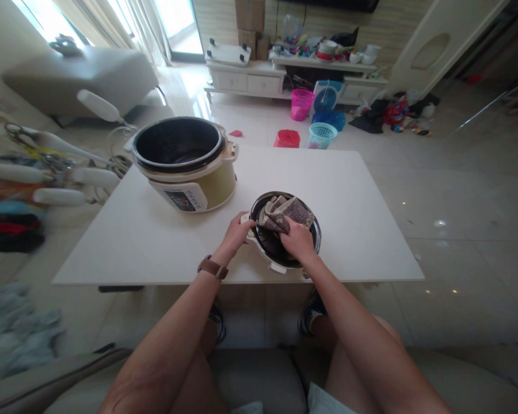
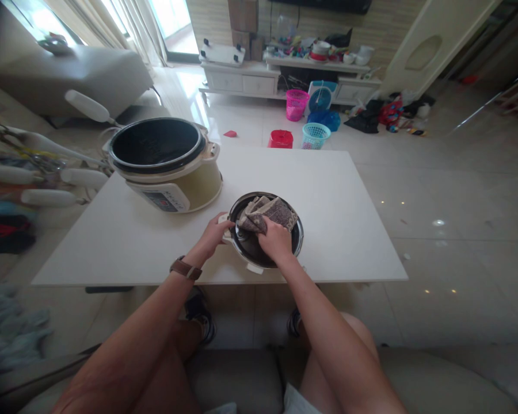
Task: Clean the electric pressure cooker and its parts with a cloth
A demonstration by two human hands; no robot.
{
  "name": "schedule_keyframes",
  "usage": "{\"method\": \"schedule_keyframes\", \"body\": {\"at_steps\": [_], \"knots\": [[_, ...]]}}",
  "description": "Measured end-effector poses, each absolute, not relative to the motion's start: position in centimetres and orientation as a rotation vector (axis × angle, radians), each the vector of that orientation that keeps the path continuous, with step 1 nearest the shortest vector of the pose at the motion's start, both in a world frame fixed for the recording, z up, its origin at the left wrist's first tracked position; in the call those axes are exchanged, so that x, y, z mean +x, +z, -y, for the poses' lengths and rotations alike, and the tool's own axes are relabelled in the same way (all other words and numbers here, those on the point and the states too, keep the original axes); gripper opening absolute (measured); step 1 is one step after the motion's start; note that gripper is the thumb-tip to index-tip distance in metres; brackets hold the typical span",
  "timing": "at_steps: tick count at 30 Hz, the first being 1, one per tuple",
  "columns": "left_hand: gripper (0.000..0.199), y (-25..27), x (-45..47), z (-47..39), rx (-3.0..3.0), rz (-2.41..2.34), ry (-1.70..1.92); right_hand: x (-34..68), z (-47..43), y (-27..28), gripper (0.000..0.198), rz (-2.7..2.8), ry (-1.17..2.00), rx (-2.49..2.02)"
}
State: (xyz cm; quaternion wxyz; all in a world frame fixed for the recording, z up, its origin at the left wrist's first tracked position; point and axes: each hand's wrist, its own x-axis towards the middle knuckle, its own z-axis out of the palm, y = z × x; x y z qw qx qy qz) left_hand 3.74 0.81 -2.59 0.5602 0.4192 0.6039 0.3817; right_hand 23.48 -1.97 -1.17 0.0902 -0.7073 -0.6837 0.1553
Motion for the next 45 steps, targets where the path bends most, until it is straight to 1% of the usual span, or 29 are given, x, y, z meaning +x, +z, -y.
{"method": "schedule_keyframes", "body": {"at_steps": [7, 15, 19, 21, 25, 36, 45], "knots": [[0.051, -2.3, 3.8, -0.6, 0.966, -1.425, 0.897, 23.2, 2.1, -1.0, 0.048, 2.006, 0.447, -2.115], [0.053, -2.3, 3.7, -0.7, 1.025, -1.472, 0.895, 23.9, 1.4, -1.3, 0.051, 1.917, 0.545, -2.159], [0.060, -2.3, 3.4, -0.8, 1.015, -1.459, 0.852, 24.5, 1.1, -1.9, 0.048, 1.864, 0.569, -2.154], [0.062, -2.3, 3.3, -0.9, 1.024, -1.456, 0.833, 24.6, 1.1, -2.0, 0.050, 1.860, 0.571, -2.159], [0.061, -2.1, 3.3, -0.9, 1.021, -1.456, 0.814, 24.5, 1.2, -2.1, 0.055, 1.890, 0.552, -2.165], [0.061, -2.0, 3.4, -0.8, 0.960, -1.421, 0.805, 24.2, 1.5, -1.3, 0.052, 1.926, 0.531, -2.157], [0.059, -2.2, 3.2, -1.0, 1.017, -1.461, 0.779, 24.1, 1.4, -1.4, 0.054, 1.938, 0.523, -2.192]]}}
